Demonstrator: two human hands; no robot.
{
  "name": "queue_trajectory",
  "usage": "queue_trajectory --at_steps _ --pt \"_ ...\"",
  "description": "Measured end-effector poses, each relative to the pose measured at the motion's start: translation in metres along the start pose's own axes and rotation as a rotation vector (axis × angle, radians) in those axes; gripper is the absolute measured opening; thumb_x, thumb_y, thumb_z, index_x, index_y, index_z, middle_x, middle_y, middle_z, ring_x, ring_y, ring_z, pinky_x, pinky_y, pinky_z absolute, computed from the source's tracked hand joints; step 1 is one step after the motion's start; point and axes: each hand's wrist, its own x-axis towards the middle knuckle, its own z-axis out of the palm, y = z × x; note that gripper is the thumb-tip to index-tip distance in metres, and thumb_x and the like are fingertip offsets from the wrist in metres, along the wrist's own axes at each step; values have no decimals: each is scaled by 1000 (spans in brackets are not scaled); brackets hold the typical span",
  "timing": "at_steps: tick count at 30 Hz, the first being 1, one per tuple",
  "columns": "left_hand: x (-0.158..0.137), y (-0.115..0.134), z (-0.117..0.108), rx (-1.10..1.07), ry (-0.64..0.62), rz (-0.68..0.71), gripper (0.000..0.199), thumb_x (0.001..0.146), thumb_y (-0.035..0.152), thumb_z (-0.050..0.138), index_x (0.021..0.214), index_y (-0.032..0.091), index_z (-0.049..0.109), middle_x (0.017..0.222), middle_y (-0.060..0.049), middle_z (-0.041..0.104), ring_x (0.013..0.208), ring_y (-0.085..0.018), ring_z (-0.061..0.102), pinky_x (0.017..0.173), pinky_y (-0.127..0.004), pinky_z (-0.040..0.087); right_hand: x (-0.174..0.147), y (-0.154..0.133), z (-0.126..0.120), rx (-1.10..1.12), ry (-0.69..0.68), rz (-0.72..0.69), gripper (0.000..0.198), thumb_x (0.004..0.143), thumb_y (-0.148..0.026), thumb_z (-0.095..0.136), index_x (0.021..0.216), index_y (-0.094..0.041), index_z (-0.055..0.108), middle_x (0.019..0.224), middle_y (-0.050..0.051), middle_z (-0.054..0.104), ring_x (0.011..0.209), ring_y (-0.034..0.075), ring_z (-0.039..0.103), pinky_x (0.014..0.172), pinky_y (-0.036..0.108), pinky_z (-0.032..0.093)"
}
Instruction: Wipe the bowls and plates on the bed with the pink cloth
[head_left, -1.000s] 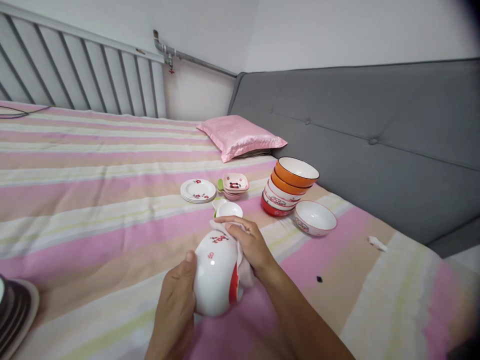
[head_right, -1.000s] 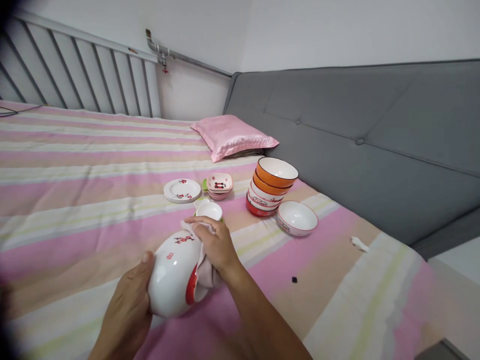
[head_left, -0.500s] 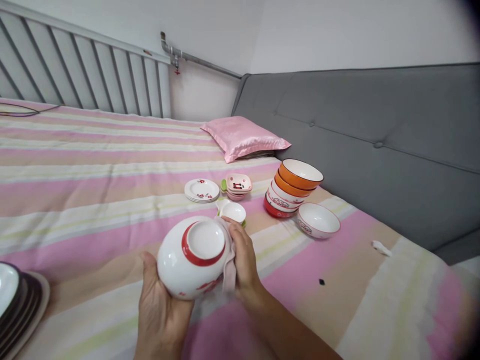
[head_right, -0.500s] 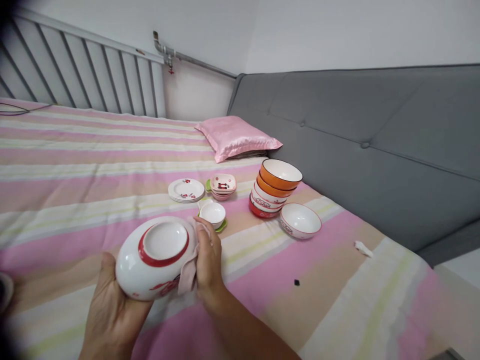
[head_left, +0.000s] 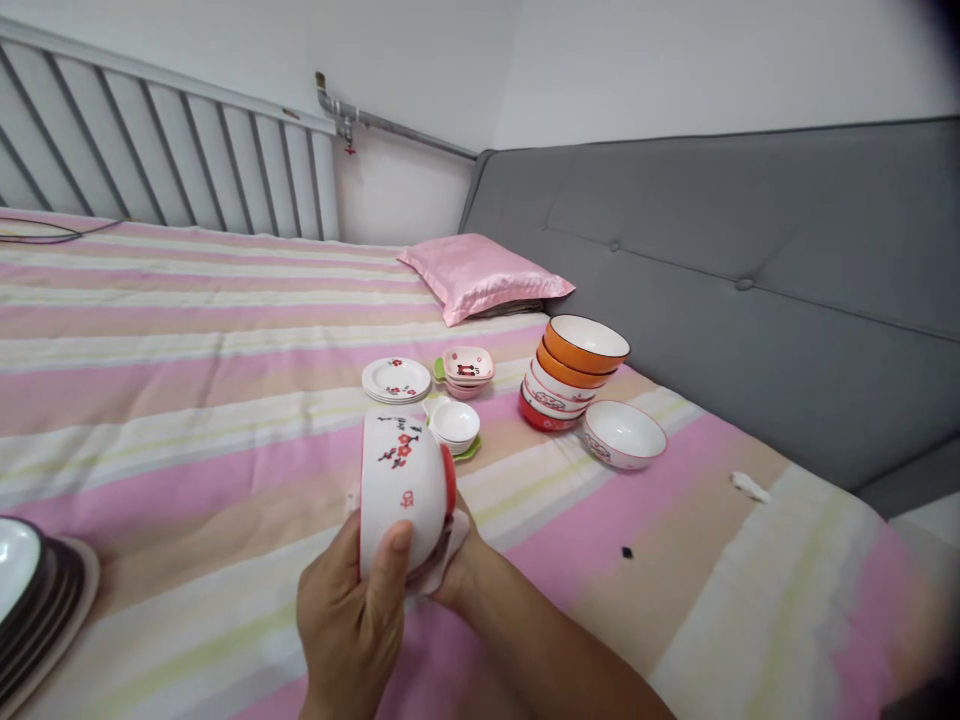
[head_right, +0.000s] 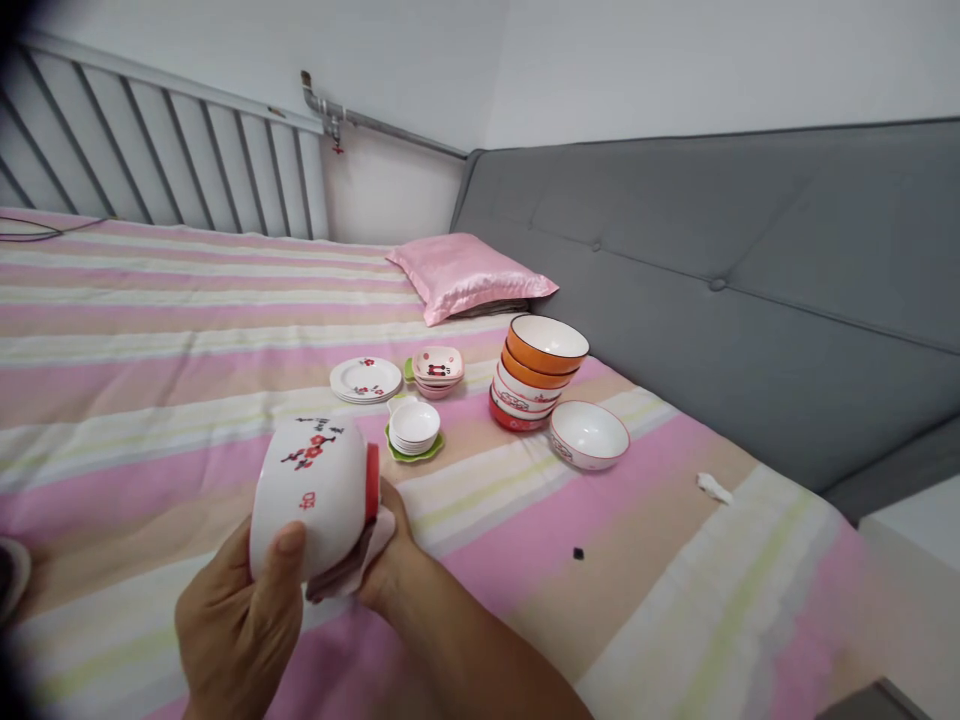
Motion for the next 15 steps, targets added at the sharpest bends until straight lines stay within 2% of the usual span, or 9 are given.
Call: queue_trajectory --at_steps 3,5,7,10,13,15 --pt "4 2 -2 195 23 110 36 80 48 51 57 20 53 46 3 45 44 -11 40 48 -22 30 1 -2 1 179 -122 287 52 75 -65 42 71 -18 62 54 4 59 56 21 56 53 35 47" --pt "8 -1 -4 286 3 193 35 83 45 47 59 20 51 46 4 41 43 -10 38 48 -21 29 4 -4 -1 162 -53 292 41 76 -56 44 68 -18 60 51 2 55 54 19 54 53 31 46" --pt "12 -5 -5 345 -38 288 35 85 42 46 58 20 46 45 5 35 42 -8 33 46 -21 26 8 -9 -8 -16 119 153 36 77 -50 44 67 -18 58 50 0 52 50 17 50 51 29 44" --pt "15 -10 -3 402 -112 416 39 85 41 47 54 20 34 45 7 24 40 -7 24 45 -21 23 6 -16 -26 -332 395 -165 29 76 -43 45 71 -18 59 59 0 57 57 16 52 57 28 45" --pt "14 -10 3 472 -188 474 43 86 43 44 53 20 30 45 7 22 41 -7 23 45 -22 21 -11 -18 -48 -457 513 -335 22 74 -38 51 80 -21 63 79 0 65 80 17 55 75 27 43" --pt "11 -8 7 548 -231 519 44 87 45 41 53 20 32 44 6 25 41 -8 25 46 -22 19 -30 -16 -63 -566 561 -422 21 75 -38 53 82 -22 64 84 1 66 84 18 56 80 27 41"
